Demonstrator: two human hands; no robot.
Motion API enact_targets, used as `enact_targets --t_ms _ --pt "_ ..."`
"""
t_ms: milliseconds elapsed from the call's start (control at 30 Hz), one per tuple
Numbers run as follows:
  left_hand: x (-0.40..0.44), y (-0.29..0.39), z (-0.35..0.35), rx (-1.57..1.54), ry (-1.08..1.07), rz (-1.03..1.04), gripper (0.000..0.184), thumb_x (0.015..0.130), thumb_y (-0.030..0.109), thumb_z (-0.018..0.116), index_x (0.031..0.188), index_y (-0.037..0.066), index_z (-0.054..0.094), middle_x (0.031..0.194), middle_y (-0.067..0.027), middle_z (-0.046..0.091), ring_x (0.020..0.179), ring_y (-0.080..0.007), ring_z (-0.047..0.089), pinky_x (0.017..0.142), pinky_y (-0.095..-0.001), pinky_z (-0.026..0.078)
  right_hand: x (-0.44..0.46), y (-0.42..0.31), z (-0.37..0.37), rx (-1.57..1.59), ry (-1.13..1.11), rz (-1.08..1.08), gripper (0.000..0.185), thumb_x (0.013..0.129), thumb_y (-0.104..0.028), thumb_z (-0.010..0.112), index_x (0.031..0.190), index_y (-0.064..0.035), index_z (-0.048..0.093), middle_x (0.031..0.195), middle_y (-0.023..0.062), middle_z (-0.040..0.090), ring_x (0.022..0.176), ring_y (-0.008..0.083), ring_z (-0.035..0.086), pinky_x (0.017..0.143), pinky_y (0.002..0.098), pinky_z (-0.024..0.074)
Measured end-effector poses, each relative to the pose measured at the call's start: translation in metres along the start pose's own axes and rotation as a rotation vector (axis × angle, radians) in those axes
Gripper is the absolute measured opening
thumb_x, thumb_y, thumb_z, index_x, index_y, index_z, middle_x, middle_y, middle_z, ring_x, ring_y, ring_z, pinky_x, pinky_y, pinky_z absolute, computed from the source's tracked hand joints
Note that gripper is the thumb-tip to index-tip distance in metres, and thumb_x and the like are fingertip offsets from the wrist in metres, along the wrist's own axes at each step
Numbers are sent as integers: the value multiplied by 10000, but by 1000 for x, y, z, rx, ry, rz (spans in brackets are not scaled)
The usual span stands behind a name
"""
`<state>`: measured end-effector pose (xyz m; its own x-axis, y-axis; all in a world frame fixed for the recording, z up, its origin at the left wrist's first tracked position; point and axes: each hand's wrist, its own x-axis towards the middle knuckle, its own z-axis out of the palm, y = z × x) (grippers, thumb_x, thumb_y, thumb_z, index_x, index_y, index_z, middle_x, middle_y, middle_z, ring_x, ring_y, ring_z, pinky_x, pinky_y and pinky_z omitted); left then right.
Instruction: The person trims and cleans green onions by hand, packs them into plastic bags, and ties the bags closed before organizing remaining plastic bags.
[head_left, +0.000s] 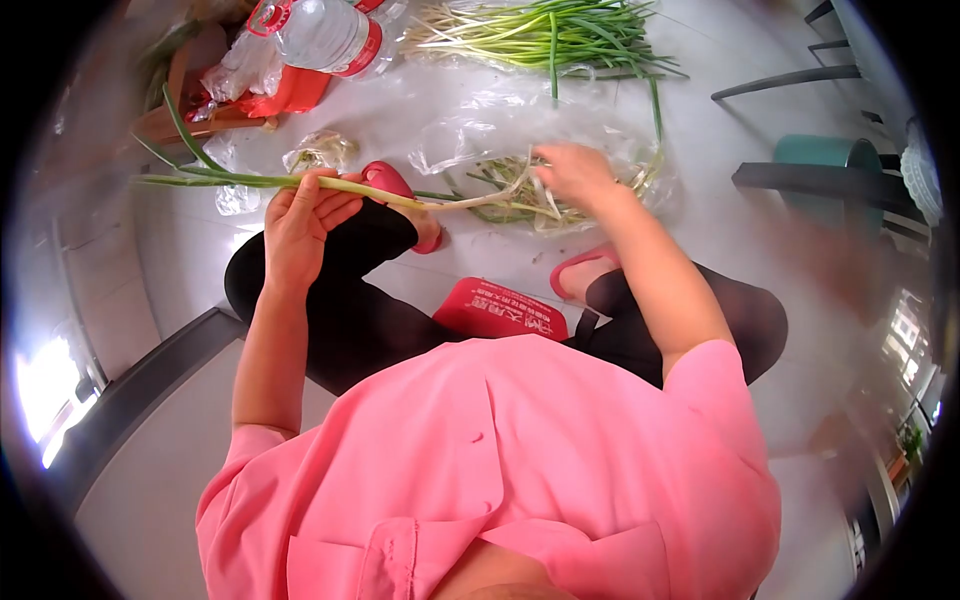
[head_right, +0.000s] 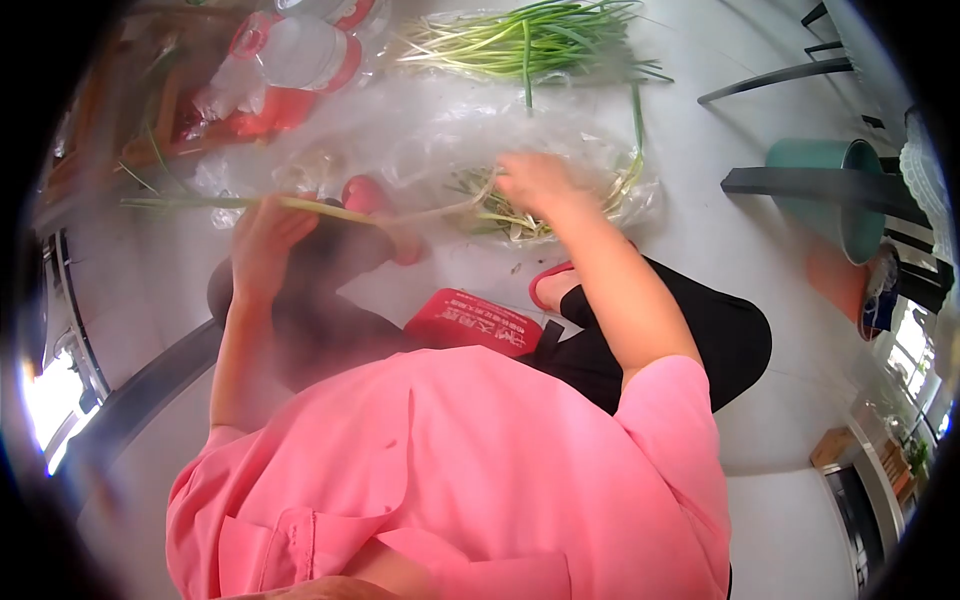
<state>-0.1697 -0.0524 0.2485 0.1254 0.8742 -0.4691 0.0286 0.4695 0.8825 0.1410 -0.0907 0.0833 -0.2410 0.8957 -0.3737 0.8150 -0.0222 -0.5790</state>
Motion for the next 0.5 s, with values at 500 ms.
enact_targets --t_ms 500 --pt "-7 -9 3 -251 -158 30 303 965 213 411 1073 -56 502 1057 -261 581 992 -335 601 858 -414 511 -23 -98 -17 1198 -292 -238 137 840 -158 643 883 -28 640 782 33 635 715 99 585 671 236 476"
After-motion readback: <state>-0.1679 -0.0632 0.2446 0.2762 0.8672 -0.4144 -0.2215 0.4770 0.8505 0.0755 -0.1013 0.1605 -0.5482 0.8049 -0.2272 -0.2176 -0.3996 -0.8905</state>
